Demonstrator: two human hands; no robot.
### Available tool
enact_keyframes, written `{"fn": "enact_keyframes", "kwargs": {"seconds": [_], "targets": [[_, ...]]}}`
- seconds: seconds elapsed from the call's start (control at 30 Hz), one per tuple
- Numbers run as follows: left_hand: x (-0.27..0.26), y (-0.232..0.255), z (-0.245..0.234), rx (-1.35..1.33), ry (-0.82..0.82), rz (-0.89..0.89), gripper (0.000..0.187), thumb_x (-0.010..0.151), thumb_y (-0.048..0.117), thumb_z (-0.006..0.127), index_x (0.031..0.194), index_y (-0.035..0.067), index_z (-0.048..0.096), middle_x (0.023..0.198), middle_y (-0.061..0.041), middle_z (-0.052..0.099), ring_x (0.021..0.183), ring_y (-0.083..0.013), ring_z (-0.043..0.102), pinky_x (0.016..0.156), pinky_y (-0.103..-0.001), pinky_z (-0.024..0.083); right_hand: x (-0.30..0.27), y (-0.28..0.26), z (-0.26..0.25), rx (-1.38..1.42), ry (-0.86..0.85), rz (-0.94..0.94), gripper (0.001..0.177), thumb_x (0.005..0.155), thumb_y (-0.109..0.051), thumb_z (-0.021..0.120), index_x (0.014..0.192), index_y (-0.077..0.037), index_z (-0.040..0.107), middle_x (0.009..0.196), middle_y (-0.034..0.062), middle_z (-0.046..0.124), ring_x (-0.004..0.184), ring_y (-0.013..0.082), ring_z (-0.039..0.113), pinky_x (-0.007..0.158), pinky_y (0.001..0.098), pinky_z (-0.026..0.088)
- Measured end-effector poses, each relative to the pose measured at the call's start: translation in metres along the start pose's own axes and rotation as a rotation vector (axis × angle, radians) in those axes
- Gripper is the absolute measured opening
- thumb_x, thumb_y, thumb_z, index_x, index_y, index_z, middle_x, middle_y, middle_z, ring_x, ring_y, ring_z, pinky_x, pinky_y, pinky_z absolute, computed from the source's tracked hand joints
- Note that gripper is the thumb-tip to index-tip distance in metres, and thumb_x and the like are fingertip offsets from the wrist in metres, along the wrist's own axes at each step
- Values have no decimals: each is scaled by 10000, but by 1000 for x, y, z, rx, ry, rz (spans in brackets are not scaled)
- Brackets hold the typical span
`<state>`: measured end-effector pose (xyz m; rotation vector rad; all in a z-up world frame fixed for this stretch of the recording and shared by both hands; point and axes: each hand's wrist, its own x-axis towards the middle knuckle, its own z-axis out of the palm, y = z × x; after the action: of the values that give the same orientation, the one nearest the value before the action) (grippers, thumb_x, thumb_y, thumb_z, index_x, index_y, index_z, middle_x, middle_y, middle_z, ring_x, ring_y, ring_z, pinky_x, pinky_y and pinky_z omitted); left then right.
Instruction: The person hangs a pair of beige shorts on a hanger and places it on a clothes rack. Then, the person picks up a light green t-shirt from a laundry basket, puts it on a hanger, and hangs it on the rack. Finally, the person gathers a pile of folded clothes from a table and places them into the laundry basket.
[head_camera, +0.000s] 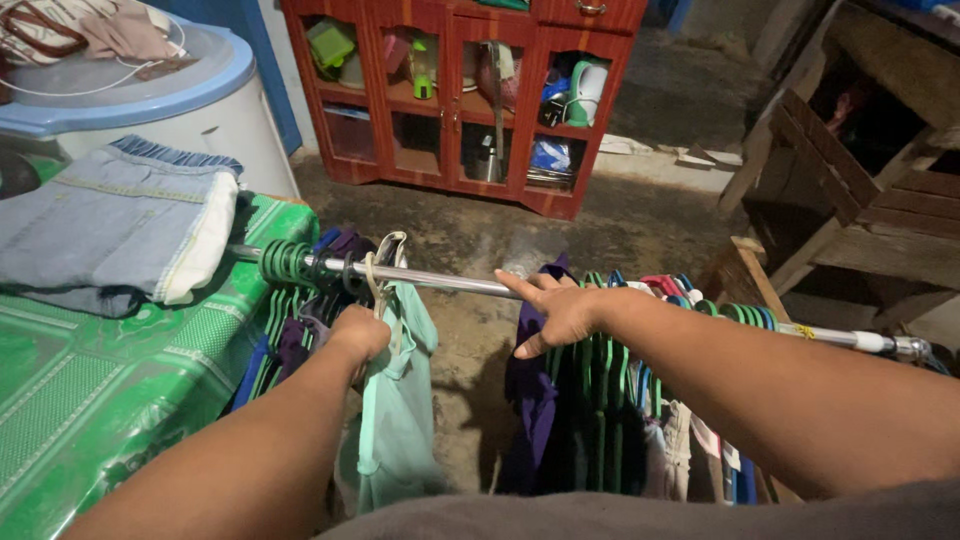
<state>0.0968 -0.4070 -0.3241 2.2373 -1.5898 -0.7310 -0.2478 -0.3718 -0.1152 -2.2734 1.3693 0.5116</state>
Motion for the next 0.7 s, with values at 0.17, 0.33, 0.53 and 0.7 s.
{"fn": "enact_keyframes", "kwargs": {"seconds": [0.17, 0.33, 0.53, 0.7], "targets": [[-33, 9, -4, -352, 70, -107, 357, 811, 88, 610, 1142, -25, 681, 1138, -233, 737, 1091, -385, 709, 921, -436, 542, -2, -2, -1, -8, -2, 4, 1279, 724, -618, 795, 1604, -471, -121, 1713, 84, 107, 1575, 398, 89, 1214, 641, 199], [-47, 19, -20, -128, 95, -67, 500, 783, 90, 671, 1275, 15, 624, 1234, -238, 688, 1173, -390, 656, 1000, -426, 511, -3, -4, -3, 4, -43, 36, 1279, 730, -622, 786, 1603, -486, -138, 1717, 78, 80, 1579, 397, 68, 1218, 658, 177], [-96, 53, -55, -125, 307, -51, 486, 820, 84, 644, 1298, 39, 569, 1259, -306, 613, 1214, -465, 586, 1049, -491, 467, -4, -3, -3, 4, -26, 11, 1286, 718, -621, 797, 1601, -480, -127, 1717, 82, 74, 1574, 407, 68, 1223, 640, 190], [-137, 86, -88, -138, 552, 44, 541, 835, 148, 705, 1340, 82, 524, 1386, -266, 479, 1336, -481, 439, 1087, -545, 425, -4, -4, -3, 15, -35, 26, 1293, 718, -617, 799, 1602, -474, -133, 1710, 93, 97, 1573, 405, 88, 1220, 640, 204]]}}
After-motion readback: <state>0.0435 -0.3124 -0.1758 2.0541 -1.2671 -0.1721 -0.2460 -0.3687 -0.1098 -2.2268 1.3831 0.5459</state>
